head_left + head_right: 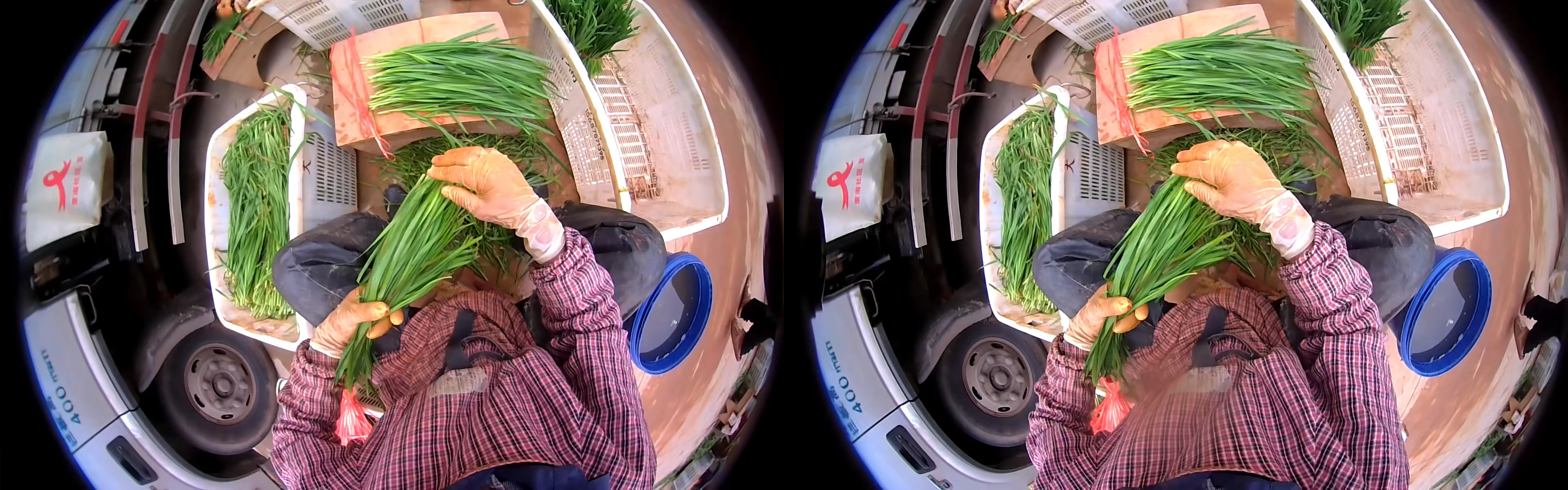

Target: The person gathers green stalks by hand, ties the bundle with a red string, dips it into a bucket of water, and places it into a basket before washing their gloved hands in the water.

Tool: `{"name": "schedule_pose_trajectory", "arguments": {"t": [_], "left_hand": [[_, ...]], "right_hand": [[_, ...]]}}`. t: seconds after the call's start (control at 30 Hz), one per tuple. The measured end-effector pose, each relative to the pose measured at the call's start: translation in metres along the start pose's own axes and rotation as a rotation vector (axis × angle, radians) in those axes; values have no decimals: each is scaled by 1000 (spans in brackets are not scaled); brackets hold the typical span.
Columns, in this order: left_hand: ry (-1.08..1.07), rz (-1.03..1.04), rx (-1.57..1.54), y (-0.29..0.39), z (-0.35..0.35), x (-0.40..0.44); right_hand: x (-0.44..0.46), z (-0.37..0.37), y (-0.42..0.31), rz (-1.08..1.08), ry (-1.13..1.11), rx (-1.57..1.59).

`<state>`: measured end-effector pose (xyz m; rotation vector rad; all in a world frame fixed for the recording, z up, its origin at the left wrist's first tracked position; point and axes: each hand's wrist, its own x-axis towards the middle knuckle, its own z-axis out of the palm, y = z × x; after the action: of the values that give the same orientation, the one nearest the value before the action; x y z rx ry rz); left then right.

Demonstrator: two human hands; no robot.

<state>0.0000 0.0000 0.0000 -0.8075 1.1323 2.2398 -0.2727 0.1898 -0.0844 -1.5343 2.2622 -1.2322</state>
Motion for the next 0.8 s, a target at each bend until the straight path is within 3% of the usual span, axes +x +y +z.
{"name": "schedule_pose_trajectory", "arguments": {"t": [0.07,0.23,0.37,0.43,0.5,0.57,0.63,0.7,0.8], "left_hand": [[6,3,25,5,2,1],[35,-1,22,2,11,6],[1,-2,28,5,11,6],[1,16,42,4,14,5],[-9,1,47,3,12,6],[-32,-13,54,3,12,6],[25,-21,72,2,15,4],[18,-17,138,4,10,6],[-84,11,18,-19,-20,36]], "right_hand": [[4,2,3,-153,2,-9],[-5,1,1,-150,-15,25],[-7,4,2,55,42,168],[-9,3,0,429,56,351],[-11,10,9,480,84,392],[-13,18,21,678,143,731],[-13,16,25,742,166,805],[-11,25,40,761,193,700],[-13,3,50,693,151,233]]}}
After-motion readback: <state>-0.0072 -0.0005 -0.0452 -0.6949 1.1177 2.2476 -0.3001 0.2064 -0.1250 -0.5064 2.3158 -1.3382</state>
